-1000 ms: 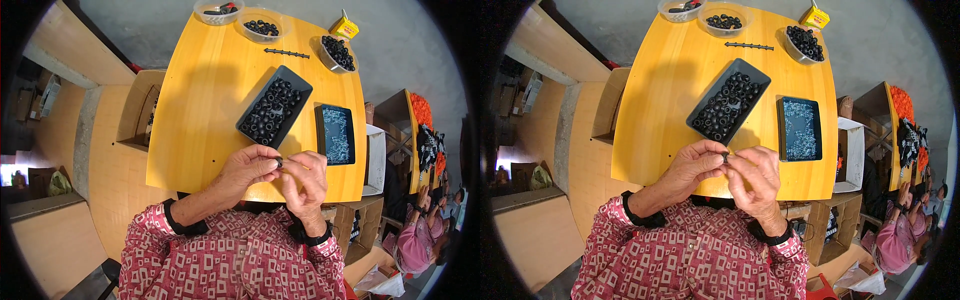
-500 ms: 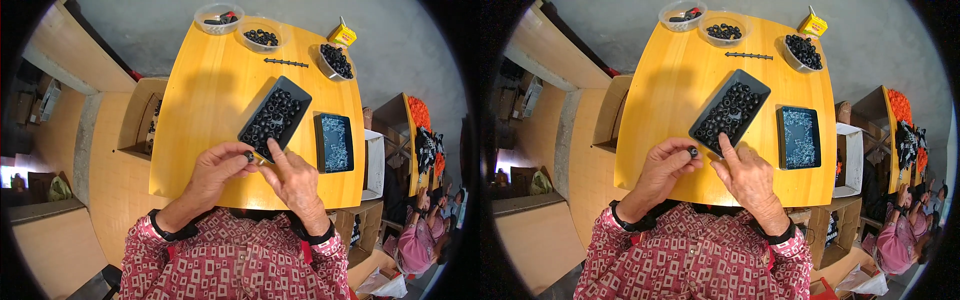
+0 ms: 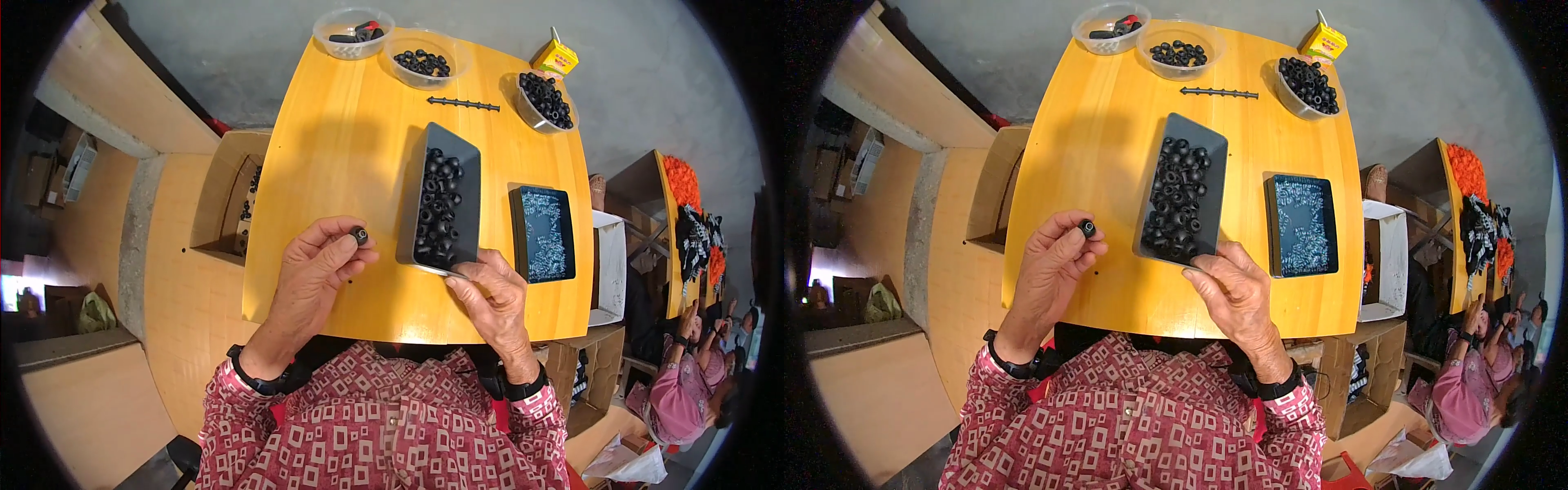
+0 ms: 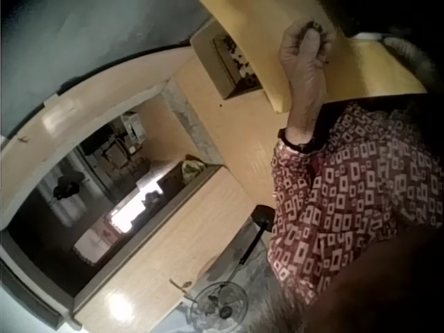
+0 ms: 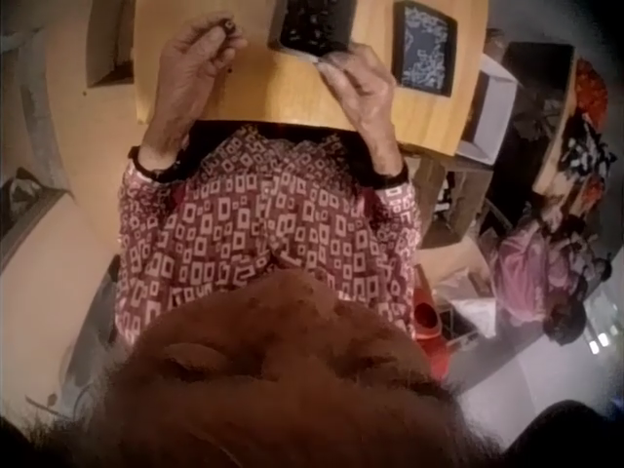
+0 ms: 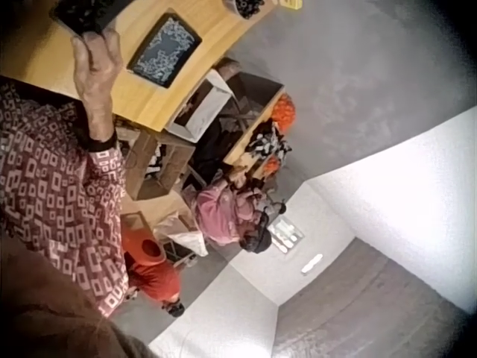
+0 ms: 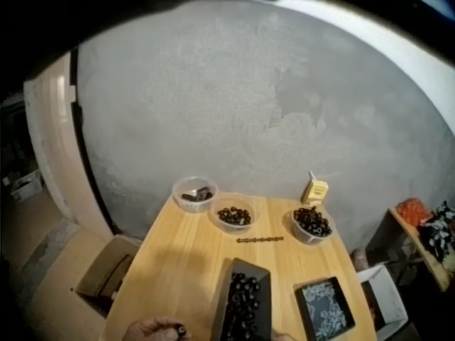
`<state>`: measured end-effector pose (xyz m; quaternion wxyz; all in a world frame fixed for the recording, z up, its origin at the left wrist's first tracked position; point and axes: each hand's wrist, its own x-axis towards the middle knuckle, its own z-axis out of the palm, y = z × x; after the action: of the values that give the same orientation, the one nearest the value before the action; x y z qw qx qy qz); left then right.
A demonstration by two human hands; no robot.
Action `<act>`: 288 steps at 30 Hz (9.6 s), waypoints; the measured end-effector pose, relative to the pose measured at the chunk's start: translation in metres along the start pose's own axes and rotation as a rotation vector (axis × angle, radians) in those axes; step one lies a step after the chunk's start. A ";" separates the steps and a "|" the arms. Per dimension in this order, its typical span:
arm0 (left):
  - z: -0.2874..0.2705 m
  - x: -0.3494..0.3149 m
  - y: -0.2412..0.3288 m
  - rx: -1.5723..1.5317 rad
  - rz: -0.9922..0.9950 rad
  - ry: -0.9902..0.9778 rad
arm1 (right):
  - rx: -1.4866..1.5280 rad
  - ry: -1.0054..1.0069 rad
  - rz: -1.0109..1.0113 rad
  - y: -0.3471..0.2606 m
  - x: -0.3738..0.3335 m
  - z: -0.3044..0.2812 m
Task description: The person assembles small components by picking up black pieces and inserting small pins into them by hand.
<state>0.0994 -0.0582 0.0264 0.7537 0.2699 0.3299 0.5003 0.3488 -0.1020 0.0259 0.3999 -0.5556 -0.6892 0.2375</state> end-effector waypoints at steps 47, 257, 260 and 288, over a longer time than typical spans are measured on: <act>0.005 0.002 -0.019 -0.008 -0.208 -0.047 | -0.918 -0.374 -0.285 0.009 0.117 0.004; 0.036 -0.040 -0.062 0.288 -0.400 -0.329 | -0.376 0.155 -0.298 -0.040 -0.073 0.004; 0.036 -0.040 -0.060 0.336 -0.364 -0.335 | -0.527 0.099 -0.345 -0.045 -0.071 0.000; 0.040 -0.049 -0.055 0.758 -0.096 -0.435 | -0.444 0.053 -0.485 -0.034 -0.066 -0.010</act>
<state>0.1476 -0.1264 0.0224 0.6757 0.6108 0.3361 0.2397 0.3419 -0.1757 0.0392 0.3319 -0.4548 -0.8256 -0.0355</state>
